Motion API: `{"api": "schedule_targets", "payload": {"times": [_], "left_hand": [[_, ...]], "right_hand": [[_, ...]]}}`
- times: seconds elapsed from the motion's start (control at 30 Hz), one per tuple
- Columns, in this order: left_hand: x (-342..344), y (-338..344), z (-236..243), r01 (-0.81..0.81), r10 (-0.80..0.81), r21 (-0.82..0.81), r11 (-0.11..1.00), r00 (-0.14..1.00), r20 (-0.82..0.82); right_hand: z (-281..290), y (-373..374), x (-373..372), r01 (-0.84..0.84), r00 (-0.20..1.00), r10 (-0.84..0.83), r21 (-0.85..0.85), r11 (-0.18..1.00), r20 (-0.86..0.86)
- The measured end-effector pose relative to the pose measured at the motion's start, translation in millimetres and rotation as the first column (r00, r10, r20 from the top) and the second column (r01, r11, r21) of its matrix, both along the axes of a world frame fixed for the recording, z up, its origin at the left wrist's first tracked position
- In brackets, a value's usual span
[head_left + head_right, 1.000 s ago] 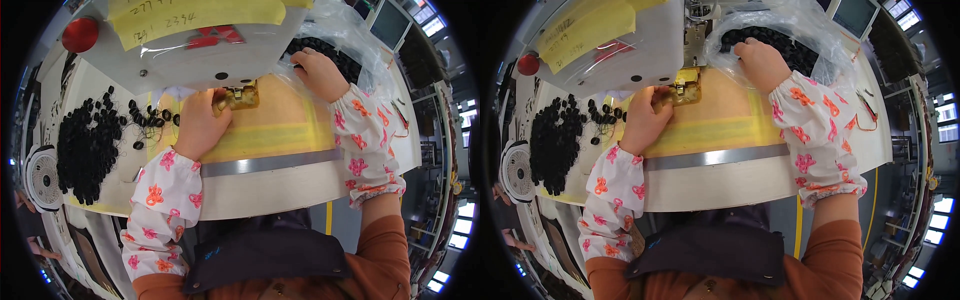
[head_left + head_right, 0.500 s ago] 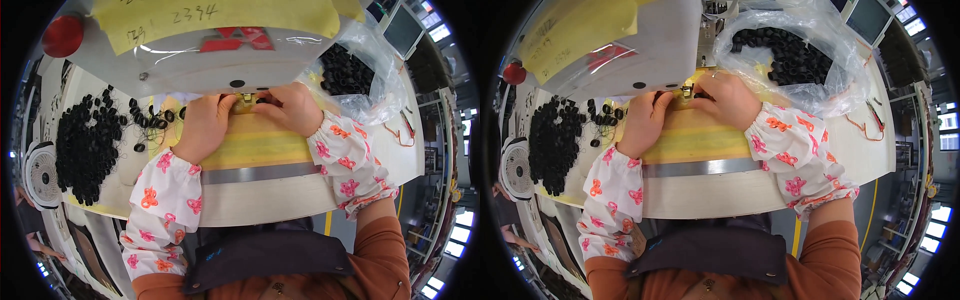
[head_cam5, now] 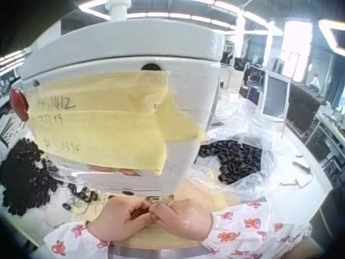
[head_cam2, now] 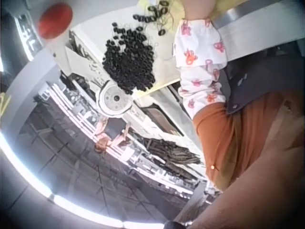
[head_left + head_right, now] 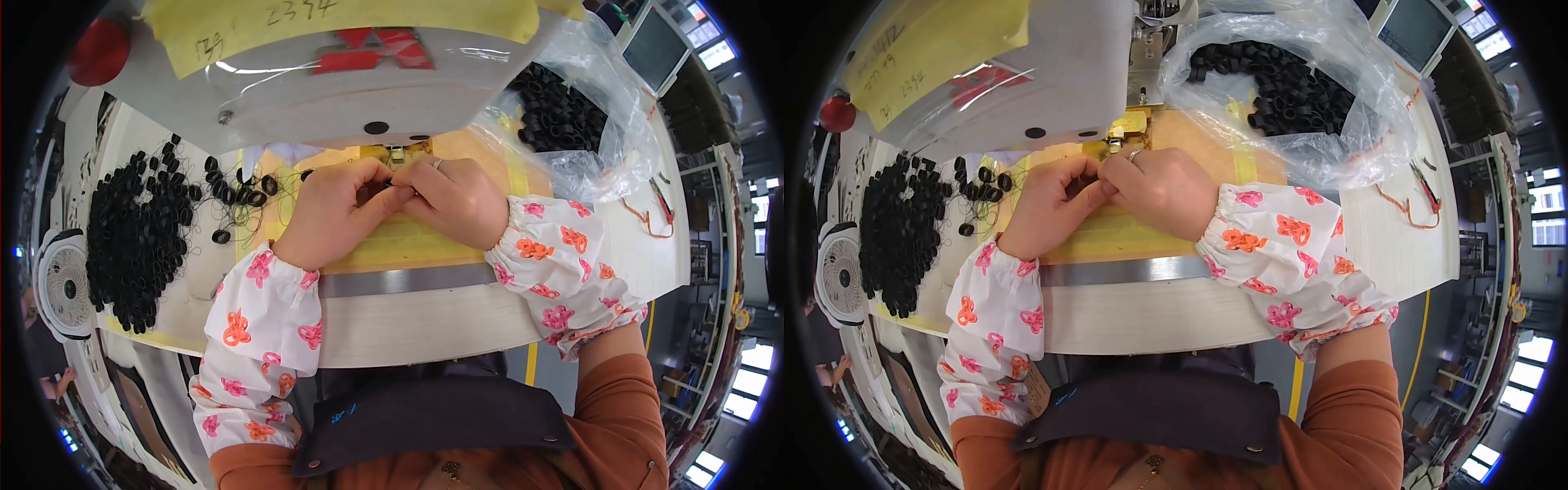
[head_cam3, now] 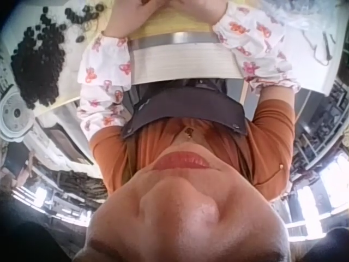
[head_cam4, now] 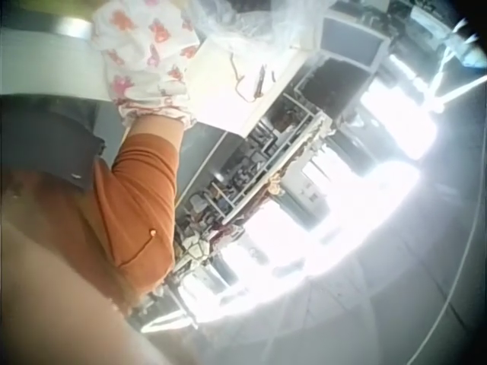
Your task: Attaching small black plastic components to material using a specialized industrial machine.
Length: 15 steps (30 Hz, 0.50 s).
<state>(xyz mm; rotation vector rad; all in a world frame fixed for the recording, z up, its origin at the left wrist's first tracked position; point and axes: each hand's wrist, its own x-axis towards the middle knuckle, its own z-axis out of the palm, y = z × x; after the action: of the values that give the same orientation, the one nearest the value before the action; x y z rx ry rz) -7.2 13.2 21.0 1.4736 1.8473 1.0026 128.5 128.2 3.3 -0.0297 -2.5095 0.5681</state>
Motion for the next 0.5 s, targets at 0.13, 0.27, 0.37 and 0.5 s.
{"api": "schedule_targets", "payload": {"times": [0.13,0.27,0.37,0.5], "left_hand": [[1,-2,-10,0.006,0.01,0.138,0.99,0.993,-0.116],[-7,-2,-4,0.029,-0.035,0.058,0.998,0.994,0.1],[-10,-3,-6,0.08,-0.093,0.081,0.993,0.98,0.173],[-8,-6,-1,0.066,-0.069,0.021,0.998,0.972,0.226]], "right_hand": [[4,-4,-3,-0.029,0.998,0.031,0.036,0.999,-0.061],[4,-5,-8,-0.063,0.982,0.069,0.038,0.997,-0.173],[3,-7,-7,-0.126,0.965,0.124,0.005,0.992,-0.231],[6,-12,-1,-0.078,0.98,0.081,0.022,0.997,-0.184]]}}
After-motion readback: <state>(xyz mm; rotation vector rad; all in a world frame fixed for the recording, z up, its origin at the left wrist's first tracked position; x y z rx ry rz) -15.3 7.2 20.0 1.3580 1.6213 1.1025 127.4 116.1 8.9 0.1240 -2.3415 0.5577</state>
